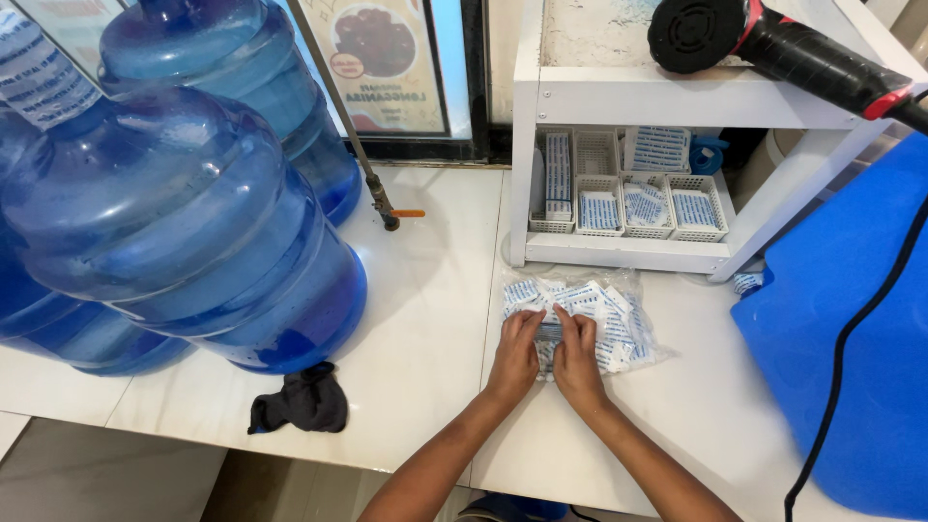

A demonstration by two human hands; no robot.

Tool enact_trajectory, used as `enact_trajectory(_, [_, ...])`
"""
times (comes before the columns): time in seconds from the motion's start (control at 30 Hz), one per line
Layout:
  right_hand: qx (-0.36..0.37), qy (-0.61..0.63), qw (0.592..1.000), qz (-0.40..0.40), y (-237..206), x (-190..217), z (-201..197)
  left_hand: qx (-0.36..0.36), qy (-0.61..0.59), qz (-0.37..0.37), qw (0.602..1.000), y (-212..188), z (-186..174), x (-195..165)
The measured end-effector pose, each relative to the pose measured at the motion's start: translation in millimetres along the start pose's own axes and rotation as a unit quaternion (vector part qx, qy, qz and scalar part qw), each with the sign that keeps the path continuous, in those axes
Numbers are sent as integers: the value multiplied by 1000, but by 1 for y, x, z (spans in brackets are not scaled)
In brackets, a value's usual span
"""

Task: The person cleans a water jug cap, places it on a large blue water jug, and uses a heat gun to shrink the plastic seal around the neck. They then wipe the jug with a cloth and organize small plastic seals from a storage unit.

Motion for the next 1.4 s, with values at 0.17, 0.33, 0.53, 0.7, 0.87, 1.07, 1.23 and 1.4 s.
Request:
enact_trajectory(0.17, [-21, -6, 998, -60, 0, 16, -6, 11, 33, 34, 999, -4, 0, -2])
enact_trajectory(0.33, [10, -29, 999, -45, 3, 17, -12, 52, 71, 34, 996, 1, -7, -5])
enact_trajectory(0.53, [145, 91, 983, 70, 43, -4, -40, 148, 7, -42, 988, 38, -12, -13])
enact_trajectory(0.7, [235, 24, 970, 52, 85, -10, -84, 233, 57, 23, 971, 88, 6, -41])
enact_trajectory(0.87, [210, 20, 974, 83, 122, -24, -121, 254, 60, -70, 963, 152, 48, -23])
enact_trajectory(1.07, [-79, 472, 850, 220, 114, -67, -149, 170, -289, -252, 908, 181, 98, 28])
enact_trajectory(1.23, [-56, 488, 851, 186, 92, -69, -128, 135, -490, -393, 766, 144, 131, 40])
enact_trajectory(1.4, [-22, 514, 836, 191, 94, -62, -113, 91, -569, -403, 711, 125, 132, 31])
Point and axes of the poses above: each hand's wrist, its own y-axis towards the middle knuckle, its own z-axis out of the palm, x = y × z, the point moved 7 cm from there along y, towards the middle knuckle, and after that the axes turned 3 degrees about -y, right-handed, at the moved point
